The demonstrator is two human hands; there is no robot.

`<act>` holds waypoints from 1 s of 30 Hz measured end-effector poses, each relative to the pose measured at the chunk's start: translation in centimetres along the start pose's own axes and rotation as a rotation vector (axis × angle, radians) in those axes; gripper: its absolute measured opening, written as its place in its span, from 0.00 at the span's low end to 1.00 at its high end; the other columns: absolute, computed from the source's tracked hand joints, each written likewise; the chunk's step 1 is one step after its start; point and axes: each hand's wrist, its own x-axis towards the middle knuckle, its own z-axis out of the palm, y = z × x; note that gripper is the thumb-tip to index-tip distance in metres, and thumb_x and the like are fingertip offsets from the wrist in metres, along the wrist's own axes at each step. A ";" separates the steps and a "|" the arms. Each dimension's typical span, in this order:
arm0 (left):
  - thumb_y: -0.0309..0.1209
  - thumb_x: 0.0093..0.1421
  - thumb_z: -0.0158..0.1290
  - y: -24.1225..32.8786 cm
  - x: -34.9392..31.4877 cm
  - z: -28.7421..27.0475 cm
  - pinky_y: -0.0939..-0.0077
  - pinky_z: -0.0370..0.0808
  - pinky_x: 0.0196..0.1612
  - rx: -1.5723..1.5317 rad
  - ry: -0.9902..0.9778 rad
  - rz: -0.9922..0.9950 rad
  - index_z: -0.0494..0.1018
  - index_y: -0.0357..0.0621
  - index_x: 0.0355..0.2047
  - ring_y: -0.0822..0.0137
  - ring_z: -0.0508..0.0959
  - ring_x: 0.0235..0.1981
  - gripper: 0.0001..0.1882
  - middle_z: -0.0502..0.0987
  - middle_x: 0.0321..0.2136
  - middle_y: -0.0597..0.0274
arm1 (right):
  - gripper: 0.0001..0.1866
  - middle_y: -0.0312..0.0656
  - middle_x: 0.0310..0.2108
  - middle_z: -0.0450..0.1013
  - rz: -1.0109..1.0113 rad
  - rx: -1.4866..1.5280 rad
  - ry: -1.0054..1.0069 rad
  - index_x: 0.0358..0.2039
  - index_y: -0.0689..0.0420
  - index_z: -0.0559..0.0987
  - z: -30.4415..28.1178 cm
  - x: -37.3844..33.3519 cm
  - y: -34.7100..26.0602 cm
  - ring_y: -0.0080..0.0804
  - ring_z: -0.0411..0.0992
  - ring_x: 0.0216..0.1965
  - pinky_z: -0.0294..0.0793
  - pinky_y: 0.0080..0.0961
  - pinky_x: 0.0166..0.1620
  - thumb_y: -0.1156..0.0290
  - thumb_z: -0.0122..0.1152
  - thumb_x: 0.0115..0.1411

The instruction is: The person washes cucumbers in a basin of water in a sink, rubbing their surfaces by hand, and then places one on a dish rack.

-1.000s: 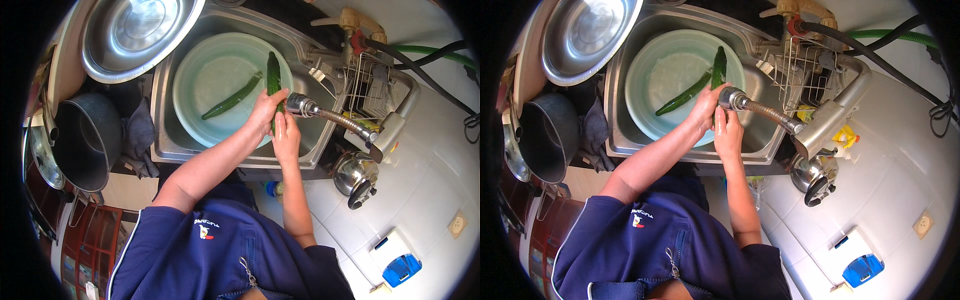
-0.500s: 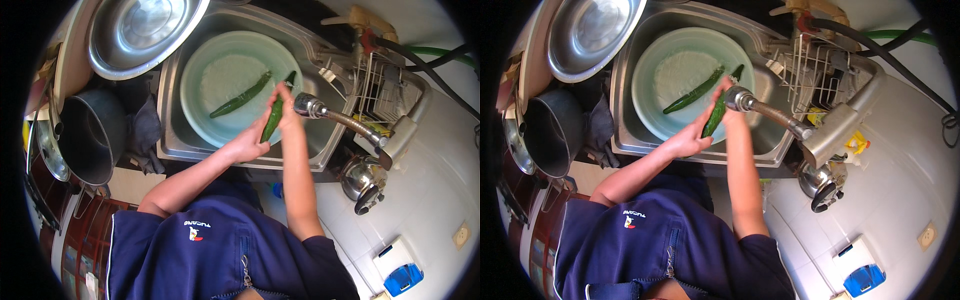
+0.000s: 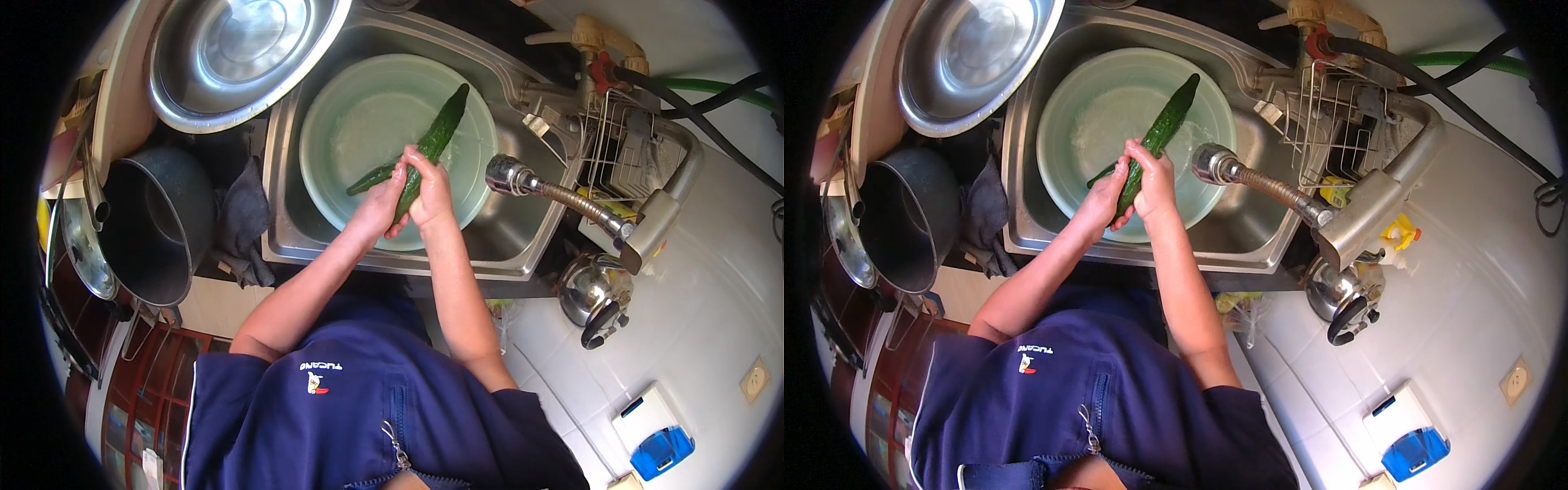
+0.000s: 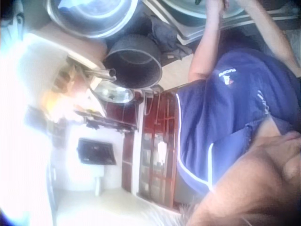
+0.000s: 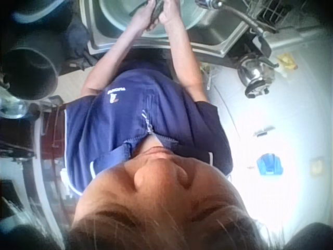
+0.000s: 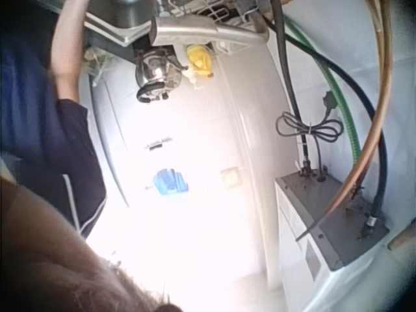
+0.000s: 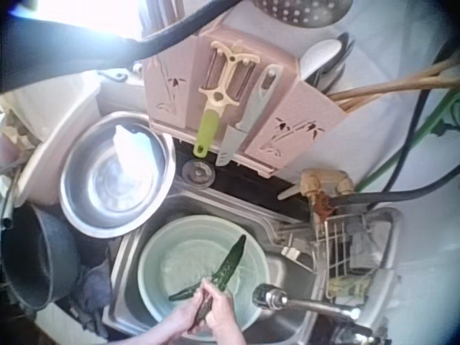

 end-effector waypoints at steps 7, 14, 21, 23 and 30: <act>0.53 0.62 0.37 -1.3 -3.2 1.1 0.83 0.58 0.09 -0.272 -0.136 -0.164 0.64 0.38 0.30 0.75 0.62 0.07 0.27 0.65 0.12 0.64 | 0.14 0.32 0.17 0.63 0.097 0.444 -0.138 0.25 0.53 0.67 -4.2 4.1 -5.7 0.22 0.64 0.18 0.68 0.21 0.25 0.58 0.60 0.55; 0.46 0.62 0.42 -2.7 0.2 -0.3 0.81 0.61 0.13 0.334 0.200 0.275 0.64 0.36 0.39 0.75 0.65 0.11 0.22 0.67 0.15 0.65 | 0.10 0.36 0.20 0.66 -0.232 -0.062 0.122 0.27 0.56 0.70 0.3 0.1 1.1 0.24 0.65 0.22 0.67 0.22 0.27 0.67 0.61 0.52; 0.48 0.64 0.34 0.2 -2.4 0.1 0.81 0.55 0.07 -0.154 -0.055 -0.042 0.63 0.40 0.33 0.75 0.60 0.06 0.22 0.64 0.12 0.65 | 0.13 0.32 0.13 0.62 -0.196 0.059 -0.010 0.23 0.52 0.69 -1.0 4.1 -3.1 0.26 0.63 0.15 0.66 0.25 0.21 0.59 0.59 0.54; 0.49 0.65 0.34 0.4 -4.2 0.0 0.83 0.55 0.07 -0.257 -0.152 -0.090 0.63 0.40 0.34 0.75 0.60 0.06 0.22 0.63 0.12 0.65 | 0.15 0.31 0.13 0.62 -0.159 0.336 -0.028 0.21 0.51 0.68 -2.9 5.8 -6.3 0.24 0.63 0.16 0.66 0.24 0.22 0.56 0.58 0.55; 0.46 0.65 0.35 -1.1 0.2 -0.4 0.81 0.61 0.09 -0.039 0.142 0.089 0.60 0.40 0.37 0.73 0.65 0.09 0.19 0.67 0.19 0.62 | 0.09 0.39 0.23 0.68 -0.278 -0.173 0.079 0.26 0.59 0.72 0.8 -0.5 2.4 0.29 0.66 0.22 0.66 0.23 0.30 0.67 0.60 0.52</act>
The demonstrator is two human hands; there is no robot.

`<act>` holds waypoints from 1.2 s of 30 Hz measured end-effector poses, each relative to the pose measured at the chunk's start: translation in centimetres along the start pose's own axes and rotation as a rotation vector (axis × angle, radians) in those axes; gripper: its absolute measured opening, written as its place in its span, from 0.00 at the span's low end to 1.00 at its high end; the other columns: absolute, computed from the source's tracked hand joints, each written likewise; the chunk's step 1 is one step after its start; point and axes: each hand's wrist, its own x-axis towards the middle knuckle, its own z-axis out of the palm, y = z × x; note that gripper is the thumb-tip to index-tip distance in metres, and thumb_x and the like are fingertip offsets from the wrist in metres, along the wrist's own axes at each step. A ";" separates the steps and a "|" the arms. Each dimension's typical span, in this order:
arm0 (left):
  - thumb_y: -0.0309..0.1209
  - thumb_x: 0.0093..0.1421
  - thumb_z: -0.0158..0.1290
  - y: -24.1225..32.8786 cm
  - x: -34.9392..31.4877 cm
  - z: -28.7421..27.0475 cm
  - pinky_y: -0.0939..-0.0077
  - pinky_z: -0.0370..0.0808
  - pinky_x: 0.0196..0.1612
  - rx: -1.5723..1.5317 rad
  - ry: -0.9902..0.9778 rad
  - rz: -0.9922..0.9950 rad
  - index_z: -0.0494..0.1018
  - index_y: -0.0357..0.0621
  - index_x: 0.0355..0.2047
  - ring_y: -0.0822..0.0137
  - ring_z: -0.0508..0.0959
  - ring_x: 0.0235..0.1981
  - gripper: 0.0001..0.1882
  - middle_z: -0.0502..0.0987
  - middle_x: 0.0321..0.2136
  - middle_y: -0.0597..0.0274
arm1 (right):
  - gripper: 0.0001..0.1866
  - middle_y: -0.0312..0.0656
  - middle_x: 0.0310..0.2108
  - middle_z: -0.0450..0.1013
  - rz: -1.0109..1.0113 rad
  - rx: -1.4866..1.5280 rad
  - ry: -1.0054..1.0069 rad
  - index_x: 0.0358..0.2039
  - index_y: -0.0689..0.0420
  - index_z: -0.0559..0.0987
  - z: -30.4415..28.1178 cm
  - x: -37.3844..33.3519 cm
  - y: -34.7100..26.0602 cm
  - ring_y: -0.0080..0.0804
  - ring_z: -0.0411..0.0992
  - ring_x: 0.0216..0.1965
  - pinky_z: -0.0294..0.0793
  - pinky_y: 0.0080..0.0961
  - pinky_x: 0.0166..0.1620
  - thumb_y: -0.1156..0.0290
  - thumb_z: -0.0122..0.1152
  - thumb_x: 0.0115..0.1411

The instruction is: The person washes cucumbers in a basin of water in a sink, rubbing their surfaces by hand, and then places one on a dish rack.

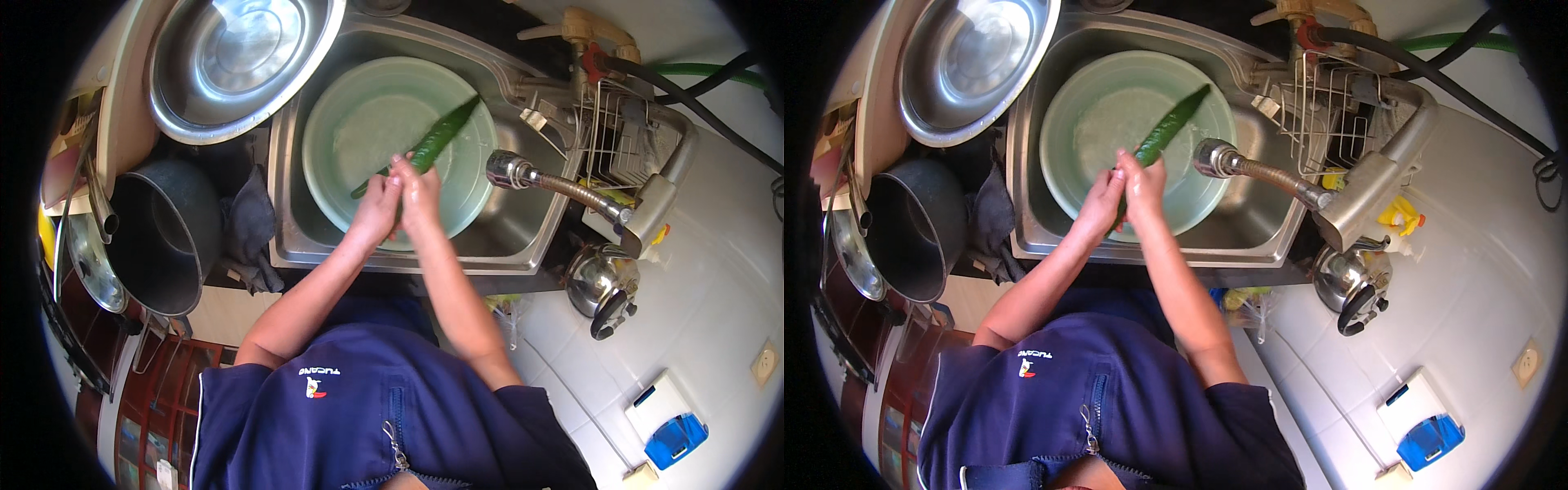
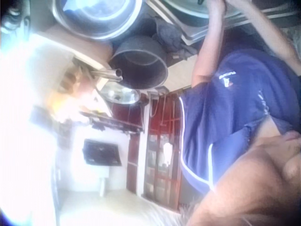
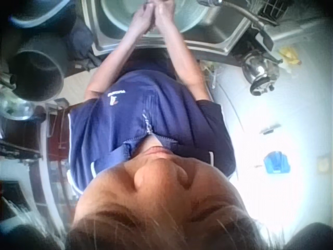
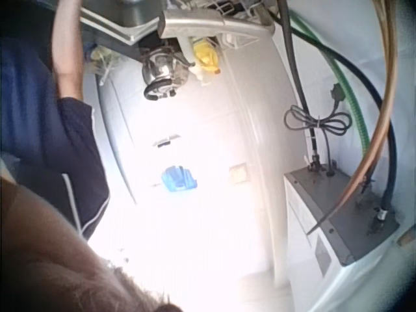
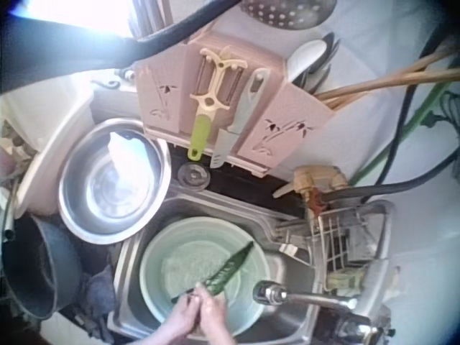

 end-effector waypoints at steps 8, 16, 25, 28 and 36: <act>0.44 0.66 0.32 1.5 -3.3 0.2 0.82 0.61 0.07 -0.196 -0.230 -0.196 0.60 0.43 0.34 0.73 0.66 0.08 0.16 0.68 0.17 0.61 | 0.13 0.36 0.15 0.65 0.221 0.284 0.002 0.23 0.54 0.70 -2.9 6.8 -4.8 0.27 0.66 0.19 0.65 0.24 0.23 0.62 0.64 0.51; 0.48 0.65 0.29 1.6 -3.4 0.2 0.82 0.63 0.07 -0.224 -0.241 -0.345 0.63 0.43 0.31 0.72 0.67 0.08 0.22 0.69 0.15 0.60 | 0.13 0.35 0.19 0.65 0.251 0.196 -0.085 0.27 0.55 0.70 -3.8 4.8 -3.4 0.25 0.65 0.18 0.67 0.22 0.23 0.62 0.63 0.52; 0.41 0.64 0.40 0.7 -2.3 -1.6 0.80 0.67 0.17 0.458 -0.248 -0.013 0.63 0.36 0.41 0.74 0.68 0.15 0.18 0.69 0.22 0.62 | 0.14 0.36 0.23 0.67 -0.087 0.104 0.113 0.32 0.58 0.69 -1.2 2.2 -4.7 0.25 0.67 0.21 0.68 0.21 0.26 0.67 0.63 0.52; 0.42 0.65 0.36 1.0 -2.2 -0.7 0.80 0.65 0.12 0.204 -0.257 -0.069 0.63 0.39 0.39 0.73 0.67 0.12 0.18 0.68 0.21 0.62 | 0.12 0.37 0.22 0.67 -0.084 -0.138 0.044 0.32 0.60 0.69 -1.5 -1.0 -0.9 0.25 0.67 0.23 0.66 0.21 0.29 0.73 0.63 0.49; 0.48 0.65 0.30 2.0 -3.9 -0.2 0.82 0.62 0.09 -0.268 -0.423 -0.272 0.62 0.38 0.41 0.73 0.64 0.08 0.24 0.66 0.18 0.61 | 0.18 0.34 0.23 0.67 0.368 0.257 -0.368 0.37 0.55 0.70 -3.3 4.6 -4.1 0.22 0.66 0.21 0.69 0.19 0.26 0.56 0.60 0.55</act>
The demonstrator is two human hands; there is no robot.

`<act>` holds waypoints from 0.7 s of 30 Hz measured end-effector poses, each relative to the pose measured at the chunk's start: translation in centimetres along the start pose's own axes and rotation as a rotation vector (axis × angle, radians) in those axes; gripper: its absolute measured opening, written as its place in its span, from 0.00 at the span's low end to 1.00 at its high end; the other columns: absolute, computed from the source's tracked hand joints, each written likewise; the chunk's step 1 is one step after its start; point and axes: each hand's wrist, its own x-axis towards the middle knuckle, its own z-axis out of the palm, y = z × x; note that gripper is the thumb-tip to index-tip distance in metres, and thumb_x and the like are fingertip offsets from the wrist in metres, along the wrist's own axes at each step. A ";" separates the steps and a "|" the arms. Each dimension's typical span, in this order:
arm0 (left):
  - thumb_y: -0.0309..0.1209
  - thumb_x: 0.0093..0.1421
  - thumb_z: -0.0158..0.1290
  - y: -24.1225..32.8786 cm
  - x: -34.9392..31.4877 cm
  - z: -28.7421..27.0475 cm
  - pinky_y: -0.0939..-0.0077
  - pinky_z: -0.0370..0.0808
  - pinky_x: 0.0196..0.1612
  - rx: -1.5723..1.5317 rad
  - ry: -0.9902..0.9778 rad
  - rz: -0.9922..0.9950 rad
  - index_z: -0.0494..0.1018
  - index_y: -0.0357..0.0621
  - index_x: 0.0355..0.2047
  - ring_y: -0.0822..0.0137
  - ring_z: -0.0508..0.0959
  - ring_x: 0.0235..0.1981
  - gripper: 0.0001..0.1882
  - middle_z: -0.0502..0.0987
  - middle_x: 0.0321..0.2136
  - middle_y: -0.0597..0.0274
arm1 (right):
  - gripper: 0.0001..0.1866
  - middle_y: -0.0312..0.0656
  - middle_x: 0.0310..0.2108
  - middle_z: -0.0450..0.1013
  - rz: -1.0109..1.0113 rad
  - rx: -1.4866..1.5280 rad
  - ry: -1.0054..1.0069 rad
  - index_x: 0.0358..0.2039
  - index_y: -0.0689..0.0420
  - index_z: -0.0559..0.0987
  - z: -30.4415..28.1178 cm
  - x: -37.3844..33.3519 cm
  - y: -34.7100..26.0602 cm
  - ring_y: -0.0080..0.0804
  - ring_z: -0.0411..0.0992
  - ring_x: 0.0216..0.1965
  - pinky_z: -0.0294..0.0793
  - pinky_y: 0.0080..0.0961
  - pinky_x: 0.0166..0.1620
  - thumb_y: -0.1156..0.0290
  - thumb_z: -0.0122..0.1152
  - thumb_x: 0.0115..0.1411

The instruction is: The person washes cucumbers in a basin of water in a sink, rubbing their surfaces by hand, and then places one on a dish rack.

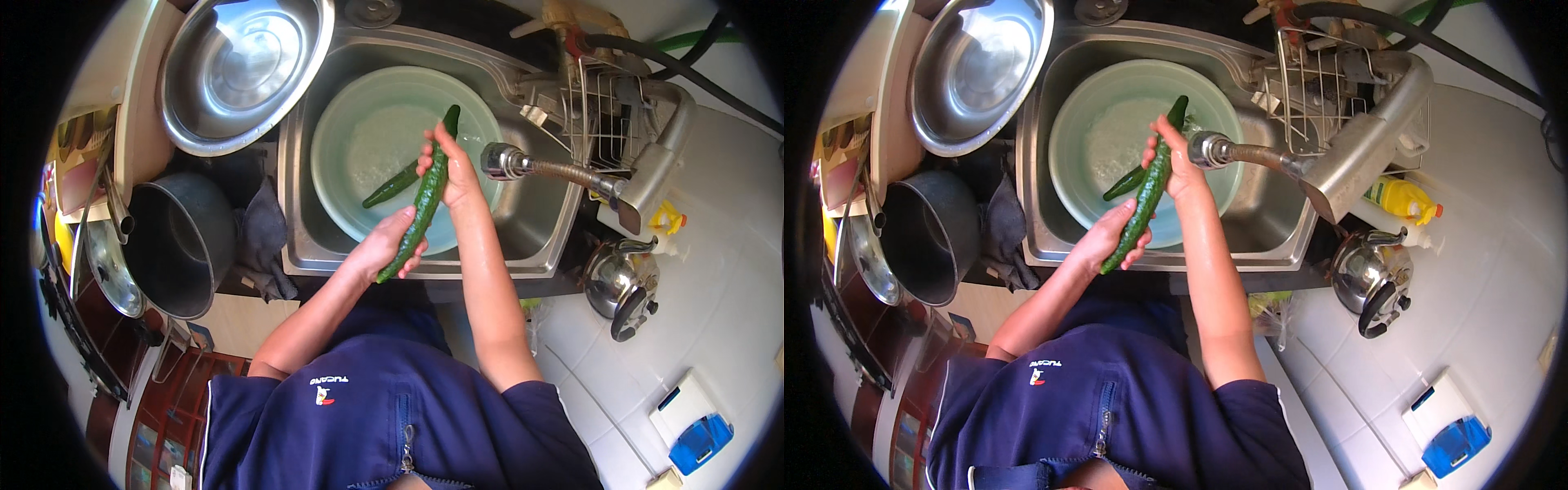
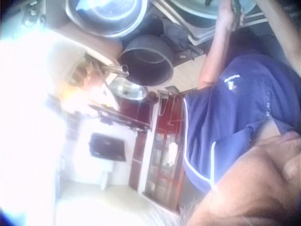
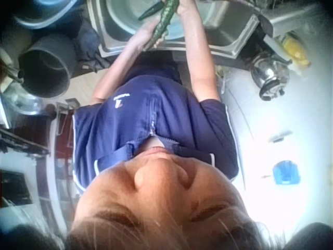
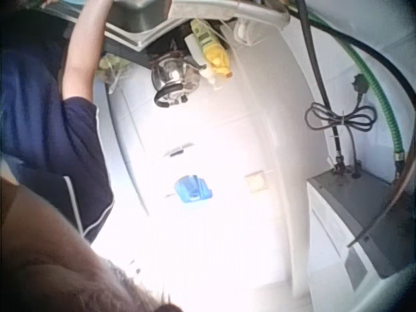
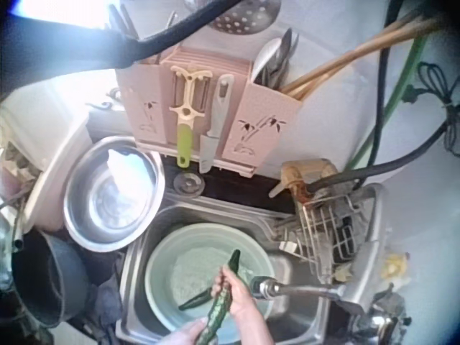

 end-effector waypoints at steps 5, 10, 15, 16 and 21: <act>0.49 0.65 0.29 0.1 0.2 0.2 0.82 0.63 0.09 0.010 -0.037 0.014 0.64 0.37 0.37 0.72 0.65 0.07 0.26 0.67 0.17 0.61 | 0.20 0.36 0.26 0.68 -0.104 0.422 -0.057 0.38 0.56 0.70 0.0 -1.2 0.2 0.23 0.66 0.23 0.70 0.21 0.27 0.53 0.58 0.55; 0.46 0.66 0.30 -0.2 2.2 0.1 0.80 0.65 0.10 0.464 0.228 0.163 0.62 0.40 0.32 0.72 0.66 0.09 0.21 0.67 0.16 0.62 | 0.14 0.39 0.24 0.68 -0.338 -0.346 0.381 0.33 0.59 0.71 2.1 -3.4 6.1 0.25 0.67 0.23 0.68 0.21 0.25 0.65 0.63 0.52; 0.45 0.66 0.31 -0.9 -0.1 1.3 0.80 0.64 0.10 0.640 0.130 0.034 0.62 0.38 0.34 0.72 0.65 0.08 0.21 0.65 0.15 0.62 | 0.19 0.32 0.16 0.64 -0.130 -0.148 0.301 0.27 0.56 0.71 -0.5 -0.7 -0.9 0.24 0.64 0.16 0.66 0.21 0.19 0.51 0.61 0.52; 0.46 0.66 0.32 -0.7 -0.7 1.9 0.81 0.64 0.10 0.494 0.091 -0.005 0.63 0.37 0.35 0.73 0.65 0.08 0.22 0.65 0.14 0.62 | 0.19 0.31 0.16 0.63 -0.078 0.027 0.166 0.26 0.55 0.71 -2.3 0.5 -2.4 0.23 0.64 0.16 0.67 0.22 0.20 0.50 0.59 0.53; 0.47 0.64 0.36 -0.8 -0.8 -0.1 0.81 0.68 0.16 0.353 0.017 -0.015 0.64 0.36 0.42 0.71 0.71 0.13 0.23 0.71 0.19 0.58 | 0.19 0.30 0.15 0.61 -0.073 0.290 -0.090 0.23 0.52 0.69 -2.9 1.1 -2.9 0.24 0.63 0.17 0.67 0.24 0.25 0.49 0.54 0.56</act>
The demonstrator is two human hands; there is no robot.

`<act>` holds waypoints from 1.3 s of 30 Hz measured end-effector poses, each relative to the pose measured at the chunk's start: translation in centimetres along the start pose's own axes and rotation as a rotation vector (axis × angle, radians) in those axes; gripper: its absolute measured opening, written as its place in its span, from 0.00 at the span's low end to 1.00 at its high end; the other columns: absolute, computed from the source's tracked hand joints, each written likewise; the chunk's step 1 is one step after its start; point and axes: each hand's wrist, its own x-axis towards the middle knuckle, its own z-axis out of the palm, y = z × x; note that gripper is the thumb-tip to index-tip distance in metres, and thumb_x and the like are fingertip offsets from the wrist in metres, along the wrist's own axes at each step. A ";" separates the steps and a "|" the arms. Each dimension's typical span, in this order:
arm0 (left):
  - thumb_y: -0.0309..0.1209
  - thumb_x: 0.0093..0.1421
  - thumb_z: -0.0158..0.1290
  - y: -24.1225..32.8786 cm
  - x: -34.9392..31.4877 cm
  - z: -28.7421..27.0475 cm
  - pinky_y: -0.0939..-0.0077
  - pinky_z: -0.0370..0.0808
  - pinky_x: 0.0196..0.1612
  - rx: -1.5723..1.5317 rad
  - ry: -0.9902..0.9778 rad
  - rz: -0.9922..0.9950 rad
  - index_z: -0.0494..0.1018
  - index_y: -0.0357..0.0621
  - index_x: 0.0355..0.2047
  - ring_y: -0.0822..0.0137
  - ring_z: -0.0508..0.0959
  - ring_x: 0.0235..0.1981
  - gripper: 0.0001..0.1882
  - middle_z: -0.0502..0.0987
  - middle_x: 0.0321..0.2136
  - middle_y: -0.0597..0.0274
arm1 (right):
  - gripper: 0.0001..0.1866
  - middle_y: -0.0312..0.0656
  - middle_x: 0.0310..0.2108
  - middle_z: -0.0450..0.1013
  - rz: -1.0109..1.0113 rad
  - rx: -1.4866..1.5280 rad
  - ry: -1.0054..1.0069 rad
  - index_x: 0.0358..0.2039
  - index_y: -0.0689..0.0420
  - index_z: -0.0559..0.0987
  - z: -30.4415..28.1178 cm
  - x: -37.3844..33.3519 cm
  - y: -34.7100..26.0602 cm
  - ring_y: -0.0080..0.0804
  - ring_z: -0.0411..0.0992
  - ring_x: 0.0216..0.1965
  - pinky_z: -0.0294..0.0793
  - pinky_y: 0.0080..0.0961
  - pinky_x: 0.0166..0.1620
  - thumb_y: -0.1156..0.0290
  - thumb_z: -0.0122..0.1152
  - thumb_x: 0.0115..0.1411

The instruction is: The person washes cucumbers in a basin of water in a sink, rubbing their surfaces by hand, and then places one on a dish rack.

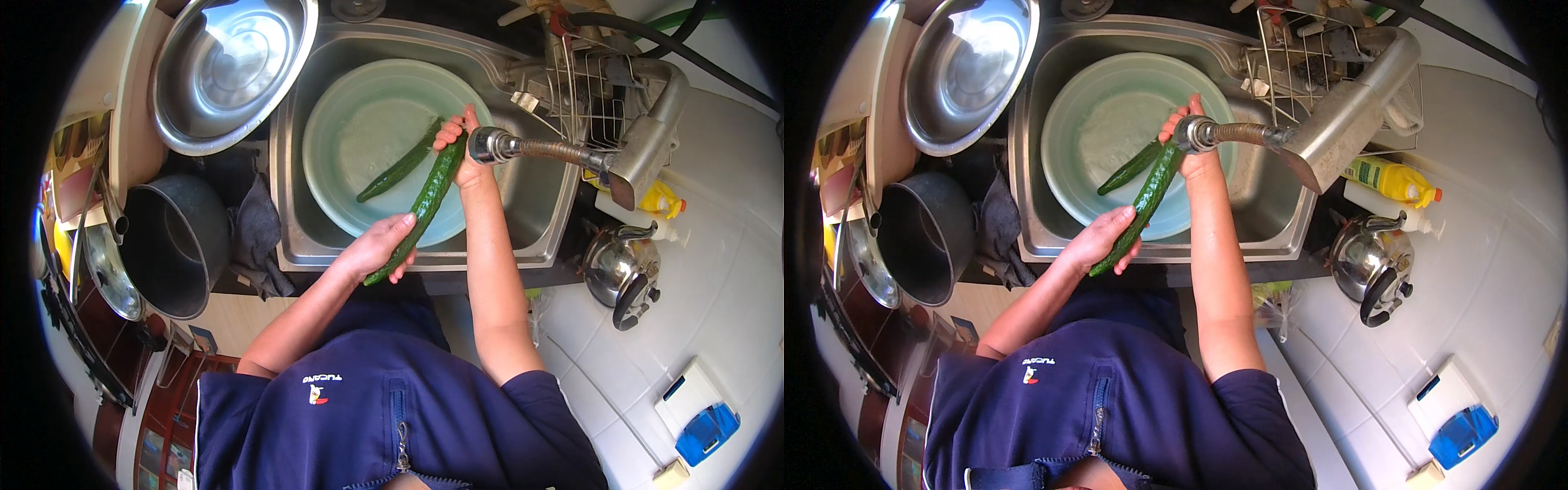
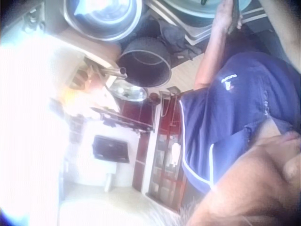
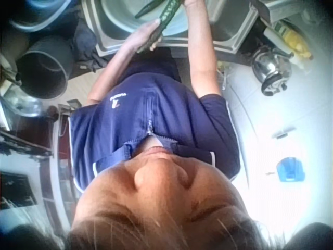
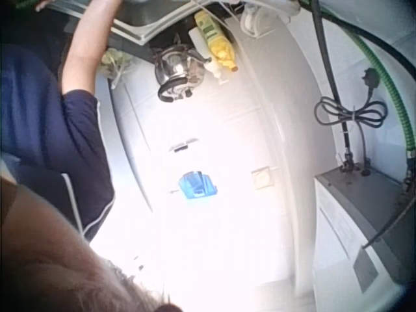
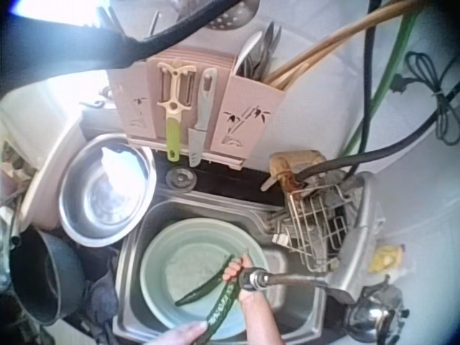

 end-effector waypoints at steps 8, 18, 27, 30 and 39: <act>0.44 0.63 0.40 -1.8 1.3 -1.7 0.65 0.69 0.25 0.609 0.425 0.290 0.64 0.37 0.45 0.57 0.75 0.22 0.21 0.73 0.20 0.51 | 0.13 0.34 0.17 0.65 -0.211 -0.484 0.260 0.23 0.54 0.70 -0.4 -1.3 3.7 0.26 0.65 0.20 0.67 0.24 0.26 0.59 0.60 0.54; 0.52 0.65 0.30 -0.5 0.4 1.2 0.82 0.58 0.08 -0.156 0.144 0.101 0.64 0.40 0.32 0.74 0.62 0.07 0.26 0.66 0.13 0.63 | 0.14 0.33 0.14 0.64 -0.137 -0.103 0.312 0.22 0.53 0.69 1.1 -0.3 1.7 0.25 0.65 0.17 0.67 0.21 0.23 0.58 0.60 0.53; 0.52 0.64 0.29 -0.6 1.2 0.3 0.82 0.58 0.07 -0.233 0.252 0.060 0.62 0.42 0.29 0.73 0.62 0.06 0.26 0.65 0.11 0.63 | 0.15 0.39 0.19 0.67 -0.072 -0.508 0.283 0.28 0.59 0.69 3.3 -4.3 7.9 0.29 0.68 0.20 0.69 0.26 0.24 0.62 0.62 0.52; 0.51 0.64 0.31 -0.4 0.9 0.7 0.82 0.58 0.07 -0.246 0.170 0.078 0.62 0.42 0.30 0.74 0.63 0.07 0.24 0.65 0.12 0.62 | 0.12 0.35 0.16 0.65 -0.123 -0.135 0.353 0.25 0.54 0.70 1.9 -0.4 3.1 0.26 0.67 0.18 0.68 0.22 0.22 0.61 0.61 0.53; 0.48 0.65 0.31 -1.7 2.3 0.3 0.81 0.64 0.09 -0.055 0.484 0.187 0.64 0.41 0.37 0.73 0.66 0.08 0.23 0.66 0.13 0.64 | 0.15 0.38 0.20 0.68 -0.618 -0.771 0.463 0.34 0.61 0.68 3.7 -6.0 12.4 0.27 0.67 0.25 0.66 0.24 0.34 0.68 0.62 0.51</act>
